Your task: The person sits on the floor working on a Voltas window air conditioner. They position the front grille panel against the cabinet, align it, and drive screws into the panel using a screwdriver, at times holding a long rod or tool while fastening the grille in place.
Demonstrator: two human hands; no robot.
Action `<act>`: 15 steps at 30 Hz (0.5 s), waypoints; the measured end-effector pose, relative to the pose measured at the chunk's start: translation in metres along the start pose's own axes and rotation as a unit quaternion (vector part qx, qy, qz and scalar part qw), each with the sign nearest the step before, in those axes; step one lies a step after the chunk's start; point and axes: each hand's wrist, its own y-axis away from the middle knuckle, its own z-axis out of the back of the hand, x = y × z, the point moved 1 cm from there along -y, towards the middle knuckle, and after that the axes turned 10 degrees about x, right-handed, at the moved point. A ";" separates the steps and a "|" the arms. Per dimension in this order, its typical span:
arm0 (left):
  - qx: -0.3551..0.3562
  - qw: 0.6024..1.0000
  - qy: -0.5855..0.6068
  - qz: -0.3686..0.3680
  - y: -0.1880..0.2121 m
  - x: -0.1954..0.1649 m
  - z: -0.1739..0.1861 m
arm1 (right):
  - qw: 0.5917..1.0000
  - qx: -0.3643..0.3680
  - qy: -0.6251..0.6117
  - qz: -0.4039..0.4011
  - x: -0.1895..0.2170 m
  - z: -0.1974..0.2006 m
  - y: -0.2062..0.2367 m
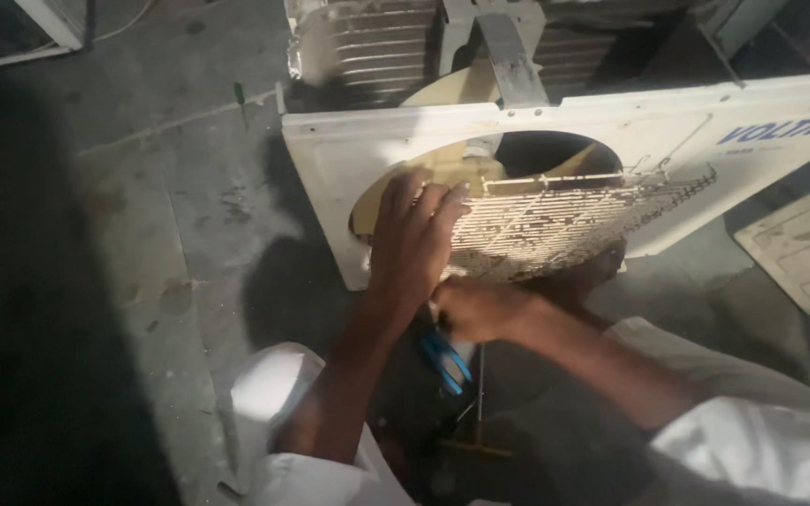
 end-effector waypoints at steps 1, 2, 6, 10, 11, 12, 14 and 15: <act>-0.009 1.000 0.006 0.006 0.003 0.001 0.003 | 1.000 0.007 0.003 -0.022 0.007 0.020 0.011; -0.017 1.000 0.008 0.003 0.003 0.006 0.004 | 0.999 0.014 0.006 -0.043 0.009 0.039 0.020; -0.028 0.999 -0.009 0.037 0.010 0.026 0.020 | 0.997 -0.060 -0.023 -0.034 0.020 0.098 0.062; -0.034 0.994 -0.023 0.100 0.014 0.039 0.034 | 0.963 -0.250 -0.076 0.065 0.031 0.123 0.064; -0.035 0.994 -0.017 0.102 0.014 0.040 0.036 | 0.954 -0.287 -0.080 0.039 0.033 0.125 0.058; -0.037 0.994 -0.012 0.105 0.014 0.041 0.038 | 0.943 -0.323 -0.082 0.014 0.035 0.127 0.052; -0.036 0.994 -0.011 0.106 0.015 0.041 0.042 | 0.914 -0.400 -0.021 0.063 0.041 0.126 0.039; -0.033 0.994 -0.016 0.103 0.014 0.041 0.043 | 0.895 -0.437 0.010 0.088 0.043 0.126 0.033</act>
